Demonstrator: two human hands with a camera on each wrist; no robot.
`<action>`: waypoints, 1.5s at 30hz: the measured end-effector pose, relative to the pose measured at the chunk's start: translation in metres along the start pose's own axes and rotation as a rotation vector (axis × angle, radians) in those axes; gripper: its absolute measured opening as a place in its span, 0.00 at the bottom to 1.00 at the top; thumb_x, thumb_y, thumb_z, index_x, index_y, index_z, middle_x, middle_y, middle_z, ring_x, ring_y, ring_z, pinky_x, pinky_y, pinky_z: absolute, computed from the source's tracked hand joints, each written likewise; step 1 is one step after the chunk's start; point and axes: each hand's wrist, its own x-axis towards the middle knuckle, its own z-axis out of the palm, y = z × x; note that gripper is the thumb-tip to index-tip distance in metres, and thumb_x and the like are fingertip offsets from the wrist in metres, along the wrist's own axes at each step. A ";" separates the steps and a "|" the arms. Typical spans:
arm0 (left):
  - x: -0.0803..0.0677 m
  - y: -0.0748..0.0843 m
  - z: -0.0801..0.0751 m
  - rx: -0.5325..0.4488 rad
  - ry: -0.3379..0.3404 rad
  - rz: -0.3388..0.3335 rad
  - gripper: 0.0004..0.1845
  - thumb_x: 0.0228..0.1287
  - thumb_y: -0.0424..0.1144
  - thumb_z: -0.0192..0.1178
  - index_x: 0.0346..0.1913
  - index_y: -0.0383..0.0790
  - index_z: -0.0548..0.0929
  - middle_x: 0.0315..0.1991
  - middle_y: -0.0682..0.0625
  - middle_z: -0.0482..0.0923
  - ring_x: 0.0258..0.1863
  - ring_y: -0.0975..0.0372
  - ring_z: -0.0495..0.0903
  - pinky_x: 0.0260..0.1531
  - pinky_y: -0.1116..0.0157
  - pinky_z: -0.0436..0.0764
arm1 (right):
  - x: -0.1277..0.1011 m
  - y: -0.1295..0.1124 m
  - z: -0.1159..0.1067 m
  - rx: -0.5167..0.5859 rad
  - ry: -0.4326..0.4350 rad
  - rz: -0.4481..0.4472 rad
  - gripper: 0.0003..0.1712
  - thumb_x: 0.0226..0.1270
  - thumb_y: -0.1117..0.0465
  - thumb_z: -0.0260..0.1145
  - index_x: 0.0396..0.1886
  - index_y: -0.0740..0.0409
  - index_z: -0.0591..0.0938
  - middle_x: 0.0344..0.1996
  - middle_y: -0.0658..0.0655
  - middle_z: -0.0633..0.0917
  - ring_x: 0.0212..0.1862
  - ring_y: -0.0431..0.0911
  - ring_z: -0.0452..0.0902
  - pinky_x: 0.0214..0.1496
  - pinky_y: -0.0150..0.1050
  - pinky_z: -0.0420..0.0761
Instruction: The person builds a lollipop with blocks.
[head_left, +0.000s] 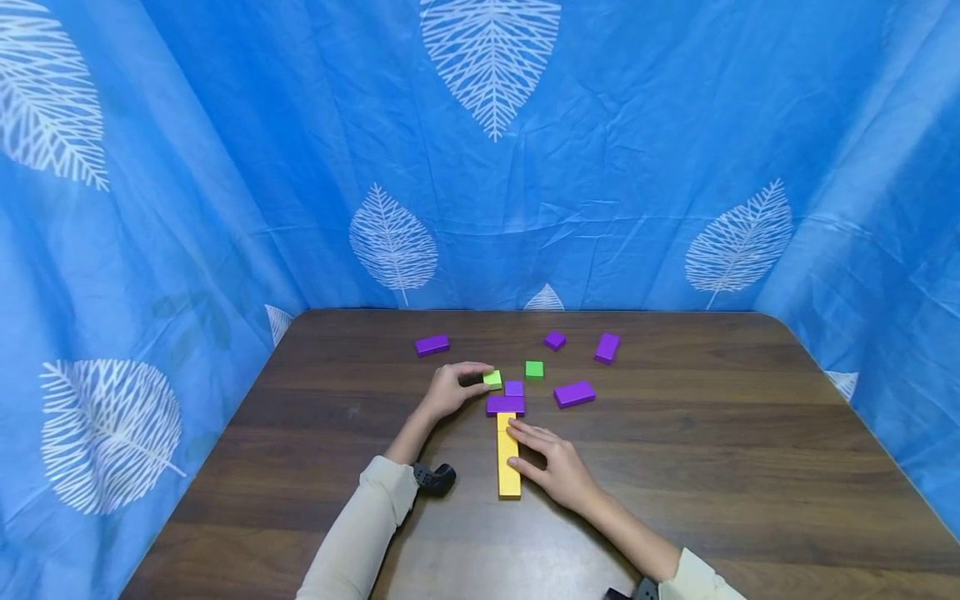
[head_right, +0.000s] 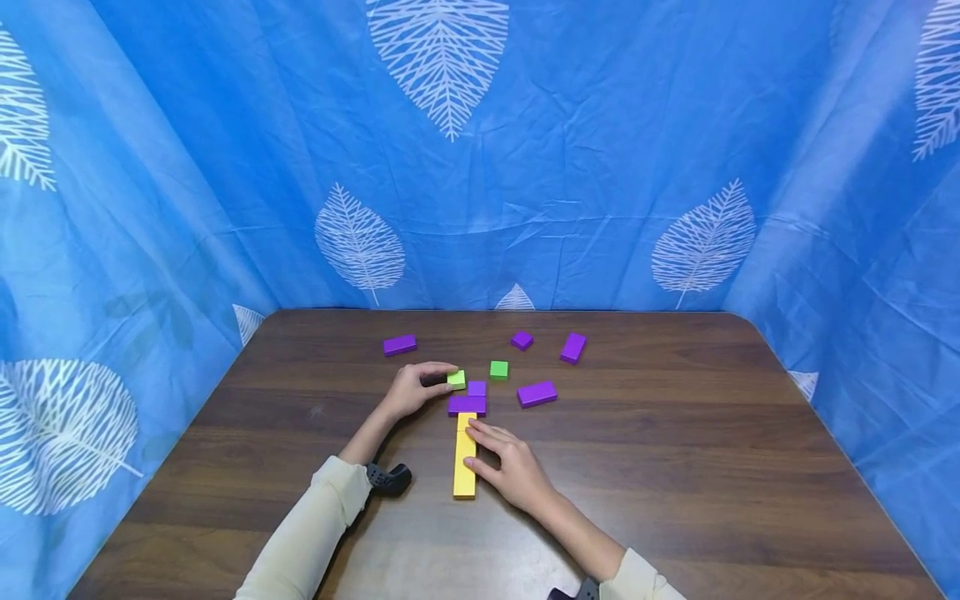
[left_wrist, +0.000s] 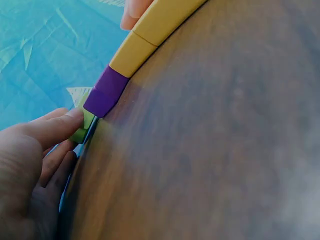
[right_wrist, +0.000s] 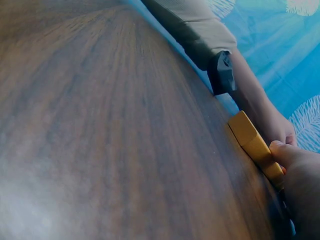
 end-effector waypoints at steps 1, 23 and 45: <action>-0.001 0.000 0.000 0.001 -0.008 0.006 0.16 0.56 0.37 0.66 0.49 0.42 0.83 0.47 0.50 0.81 0.51 0.59 0.77 0.52 0.60 0.74 | 0.000 0.000 0.000 0.000 -0.001 0.002 0.25 0.57 0.55 0.68 0.54 0.60 0.79 0.57 0.54 0.76 0.56 0.52 0.73 0.56 0.49 0.72; -0.007 0.000 0.002 -0.044 0.051 -0.030 0.12 0.61 0.38 0.61 0.47 0.42 0.84 0.45 0.50 0.82 0.49 0.59 0.78 0.50 0.60 0.75 | 0.000 -0.001 0.000 -0.005 0.002 -0.001 0.25 0.57 0.55 0.68 0.54 0.60 0.79 0.57 0.54 0.77 0.56 0.52 0.73 0.56 0.48 0.72; -0.005 0.000 0.004 -0.031 0.039 0.005 0.13 0.60 0.39 0.63 0.47 0.42 0.84 0.46 0.50 0.82 0.49 0.59 0.78 0.52 0.60 0.74 | 0.000 0.000 0.000 -0.008 -0.004 -0.001 0.25 0.59 0.55 0.67 0.55 0.60 0.79 0.57 0.53 0.76 0.57 0.51 0.72 0.56 0.48 0.72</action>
